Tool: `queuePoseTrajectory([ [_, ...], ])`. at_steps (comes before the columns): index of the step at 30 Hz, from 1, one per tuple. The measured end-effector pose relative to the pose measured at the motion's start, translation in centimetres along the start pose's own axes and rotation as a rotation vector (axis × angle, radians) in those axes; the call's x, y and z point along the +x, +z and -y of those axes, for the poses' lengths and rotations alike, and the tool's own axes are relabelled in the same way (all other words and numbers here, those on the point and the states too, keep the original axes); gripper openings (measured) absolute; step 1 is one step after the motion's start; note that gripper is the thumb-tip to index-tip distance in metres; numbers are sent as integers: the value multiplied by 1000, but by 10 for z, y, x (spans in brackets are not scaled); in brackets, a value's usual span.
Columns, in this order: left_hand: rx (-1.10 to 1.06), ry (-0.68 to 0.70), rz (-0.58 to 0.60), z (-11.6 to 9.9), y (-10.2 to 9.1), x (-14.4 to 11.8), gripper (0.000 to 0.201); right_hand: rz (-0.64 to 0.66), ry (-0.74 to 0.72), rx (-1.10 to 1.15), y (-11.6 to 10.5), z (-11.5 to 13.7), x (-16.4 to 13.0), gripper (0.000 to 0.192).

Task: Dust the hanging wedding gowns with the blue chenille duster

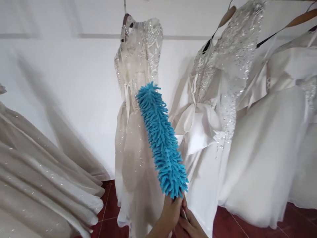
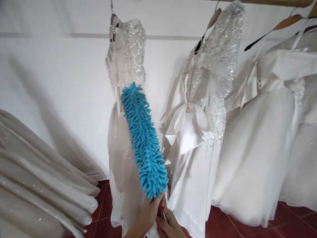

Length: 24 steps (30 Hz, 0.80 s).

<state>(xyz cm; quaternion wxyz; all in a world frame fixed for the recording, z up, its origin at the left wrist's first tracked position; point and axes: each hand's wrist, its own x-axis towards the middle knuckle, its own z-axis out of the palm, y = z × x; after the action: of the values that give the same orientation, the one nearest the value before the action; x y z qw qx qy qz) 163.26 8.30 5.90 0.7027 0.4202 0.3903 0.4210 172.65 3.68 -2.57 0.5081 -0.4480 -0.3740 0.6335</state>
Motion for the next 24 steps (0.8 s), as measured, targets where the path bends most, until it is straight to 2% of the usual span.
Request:
queuePoseTrajectory([
  [3,89,96,38,7,42,23,45,-48,25,32,-47,7,2,63],
  [7,100,83,76,8,94,61,46,-36,-12,40,-99,27,18,64],
  [10,70,87,105,3,124,93,48,31,-6,54,-126,50,37,65],
  [12,33,95,82,-2,135,113,51,85,-8,94,-135,67,50,65],
  [14,7,111,39,-7,138,132,54,92,-29,151,-137,83,63,59],
  [17,-10,109,-28,-17,134,154,54,155,34,197,-132,105,84,54],
  [21,-56,124,-76,-32,116,175,51,329,100,229,-119,128,112,55],
  [24,-109,154,-102,-42,99,188,50,400,136,261,-106,143,130,52],
])
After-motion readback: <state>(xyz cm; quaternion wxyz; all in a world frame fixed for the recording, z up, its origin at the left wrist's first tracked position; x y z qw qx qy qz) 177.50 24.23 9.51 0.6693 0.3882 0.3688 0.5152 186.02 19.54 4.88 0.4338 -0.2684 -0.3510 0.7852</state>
